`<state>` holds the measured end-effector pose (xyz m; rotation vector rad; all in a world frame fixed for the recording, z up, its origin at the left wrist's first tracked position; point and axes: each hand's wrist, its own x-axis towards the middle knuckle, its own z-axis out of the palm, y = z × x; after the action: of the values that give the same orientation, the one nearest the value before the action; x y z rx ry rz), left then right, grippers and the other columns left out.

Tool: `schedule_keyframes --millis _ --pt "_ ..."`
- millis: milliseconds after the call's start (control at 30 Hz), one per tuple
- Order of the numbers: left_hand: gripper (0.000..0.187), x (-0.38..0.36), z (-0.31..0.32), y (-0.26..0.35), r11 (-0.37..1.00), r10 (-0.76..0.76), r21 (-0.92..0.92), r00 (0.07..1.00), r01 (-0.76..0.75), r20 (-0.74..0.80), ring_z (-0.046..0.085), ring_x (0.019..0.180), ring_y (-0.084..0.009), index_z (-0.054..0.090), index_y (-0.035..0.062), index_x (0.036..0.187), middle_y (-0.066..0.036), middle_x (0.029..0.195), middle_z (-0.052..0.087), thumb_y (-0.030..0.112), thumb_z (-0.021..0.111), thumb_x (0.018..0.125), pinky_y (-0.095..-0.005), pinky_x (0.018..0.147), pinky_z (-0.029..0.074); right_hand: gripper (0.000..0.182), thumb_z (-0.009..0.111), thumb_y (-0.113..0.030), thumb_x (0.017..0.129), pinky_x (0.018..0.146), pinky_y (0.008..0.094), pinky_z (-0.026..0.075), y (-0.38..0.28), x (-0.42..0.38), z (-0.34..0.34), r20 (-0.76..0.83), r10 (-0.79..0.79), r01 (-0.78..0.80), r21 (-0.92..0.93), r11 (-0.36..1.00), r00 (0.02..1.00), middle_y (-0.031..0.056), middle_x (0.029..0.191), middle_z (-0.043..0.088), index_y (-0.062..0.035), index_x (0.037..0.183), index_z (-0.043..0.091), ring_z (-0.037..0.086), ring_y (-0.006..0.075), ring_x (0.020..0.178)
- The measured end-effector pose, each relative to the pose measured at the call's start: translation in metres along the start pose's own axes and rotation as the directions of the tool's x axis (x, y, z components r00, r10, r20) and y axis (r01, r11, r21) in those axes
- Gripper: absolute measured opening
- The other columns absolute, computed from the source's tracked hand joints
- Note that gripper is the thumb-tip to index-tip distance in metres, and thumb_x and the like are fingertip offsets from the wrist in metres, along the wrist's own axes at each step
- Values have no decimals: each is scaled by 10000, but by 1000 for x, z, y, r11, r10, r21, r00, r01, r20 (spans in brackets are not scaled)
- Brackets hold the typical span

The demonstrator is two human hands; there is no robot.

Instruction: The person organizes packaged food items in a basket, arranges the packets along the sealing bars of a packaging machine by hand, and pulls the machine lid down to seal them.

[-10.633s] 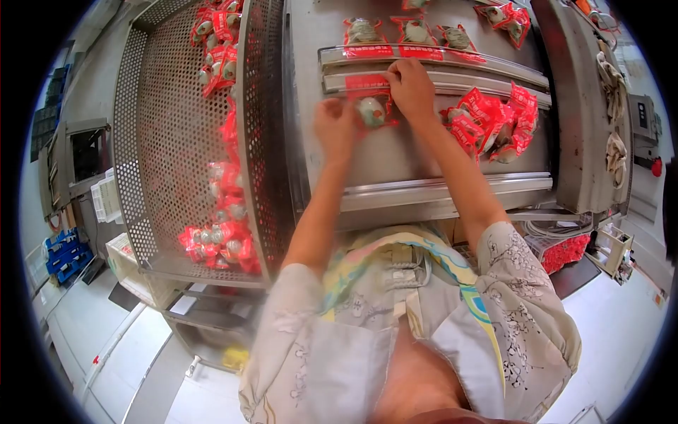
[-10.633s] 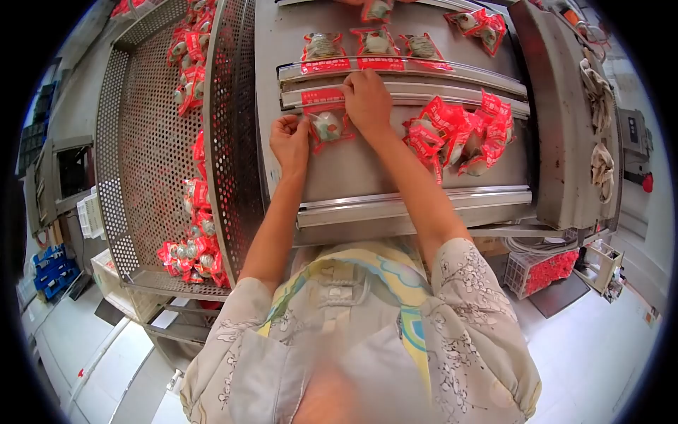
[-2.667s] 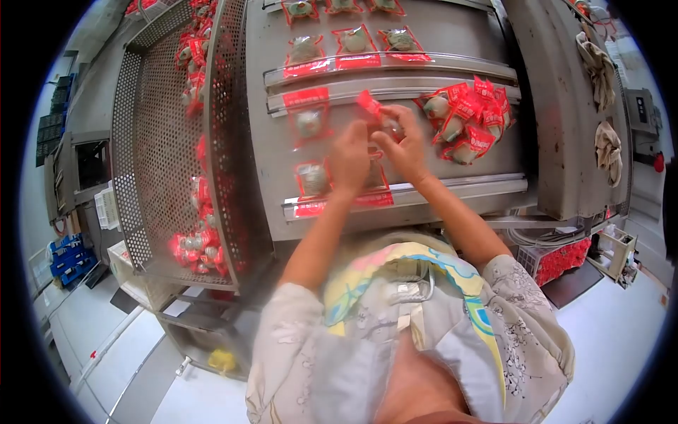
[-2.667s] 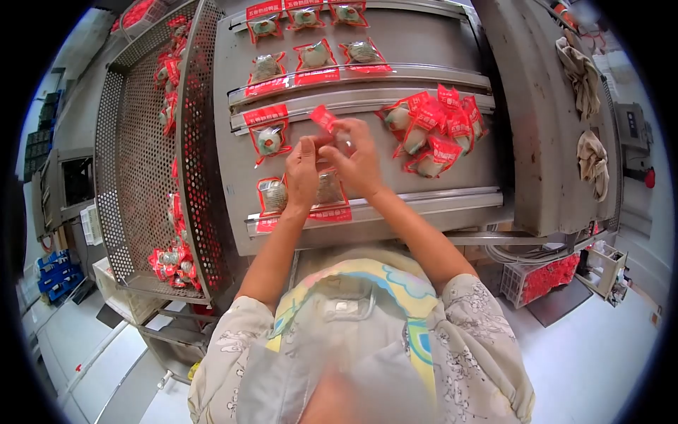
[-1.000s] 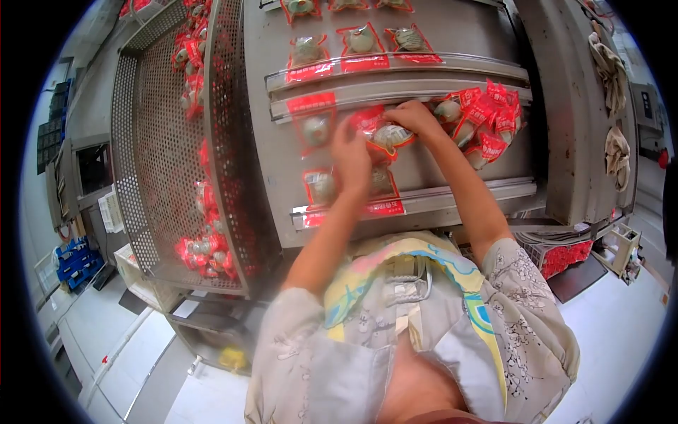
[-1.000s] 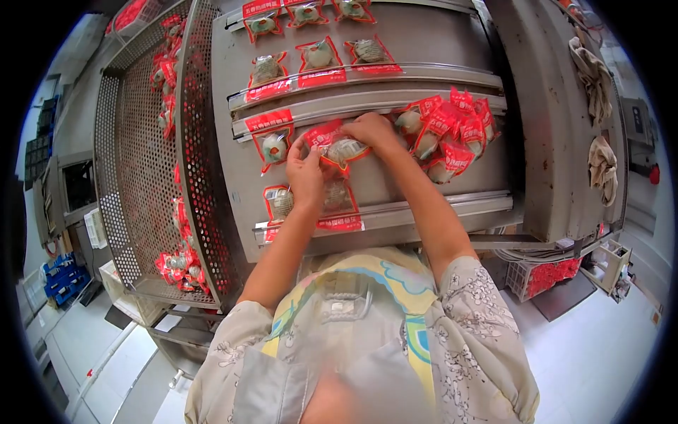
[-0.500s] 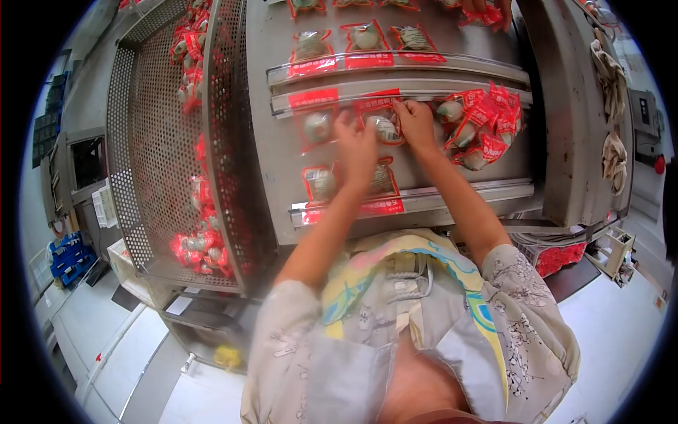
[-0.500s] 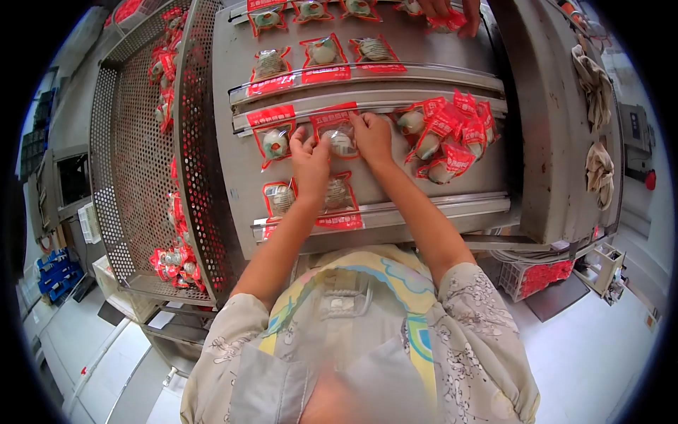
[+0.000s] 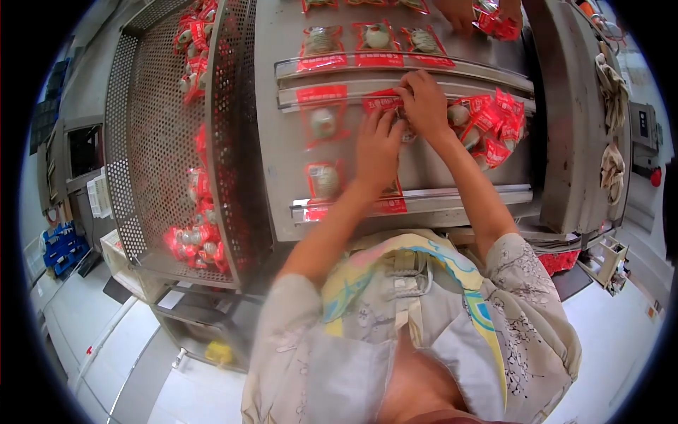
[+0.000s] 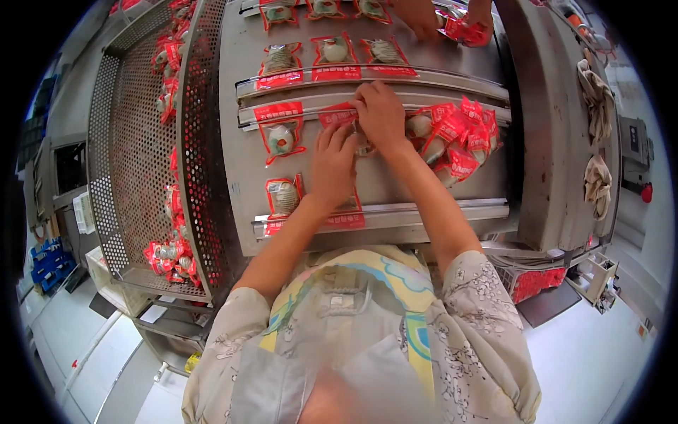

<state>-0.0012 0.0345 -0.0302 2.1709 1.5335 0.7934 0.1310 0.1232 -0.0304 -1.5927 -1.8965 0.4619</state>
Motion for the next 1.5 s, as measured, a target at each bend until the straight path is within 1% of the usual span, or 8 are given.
schedule_keyframes --millis 567,700,800,933,1033,1200,1333,1500 --pt "339 12 -16 -15 987 93 133 996 -94 19 465 1184 -319 606 63 1075 -109 1192 550 44 623 737 -471 1019 360 239 711 -275 773 656 369 464 -4 16 4 175 111 -123 57 991 978 102 817 615 -63 861 647 600 269 762" --pt "380 16 -21 7 981 51 189 999 -53 17 460 1194 -340 601 57 1096 -132 1232 540 86 670 724 -470 1010 369 390 754 -309 722 798 412 456 3 -9 -43 -207 -174 158 -93 983 963 125 985 606 -59 997 633 570 325 946" --pt "416 13 -12 22 996 89 16 995 -88 -39 469 1182 -349 594 58 1108 -139 1249 534 81 697 705 -463 990 387 417 770 -309 704 820 420 454 19 -36 -107 -389 -148 -2 -358 934 909 118 981 605 -79 1023 634 565 306 960" --pt "384 13 18 52 956 48 -291 998 -35 38 592 1001 -283 588 41 1108 -119 1084 625 95 717 750 -399 848 476 536 784 -315 684 850 416 446 49 -45 -122 -283 -5 -109 -388 915 959 133 1012 613 -53 1110 591 575 312 971" --pt "294 10 46 69 697 -248 -590 909 408 335 631 807 -185 593 21 1076 -71 887 655 188 685 852 -309 696 501 618 786 -304 687 879 410 434 41 -49 -122 -272 60 -136 -269 954 960 139 1052 621 -11 1172 539 586 318 985" --pt "296 23 46 83 184 -345 -523 553 832 759 581 627 -104 631 73 975 -7 752 627 362 588 928 -241 573 462 452 740 -232 726 837 407 429 45 -68 -132 -254 70 -126 -212 969 965 92 900 624 -47 1108 585 591 287 883" --pt "295 27 58 80 -346 -172 -377 337 859 926 555 574 -97 644 109 913 8 747 629 394 568 932 -220 523 443 300 728 -130 736 791 389 418 36 -88 -131 -244 -45 3 -169 986 969 70 770 598 -60 1011 631 578 255 792" --pt "232 20 83 80 -659 57 -210 327 722 943 585 626 -102 629 87 885 -4 756 626 318 617 907 -203 508 465 247 704 -87 756 754 369 422 28 -116 -136 -246 -118 104 -69 992 962 63 778 576 -65 986 618 562 250 742"
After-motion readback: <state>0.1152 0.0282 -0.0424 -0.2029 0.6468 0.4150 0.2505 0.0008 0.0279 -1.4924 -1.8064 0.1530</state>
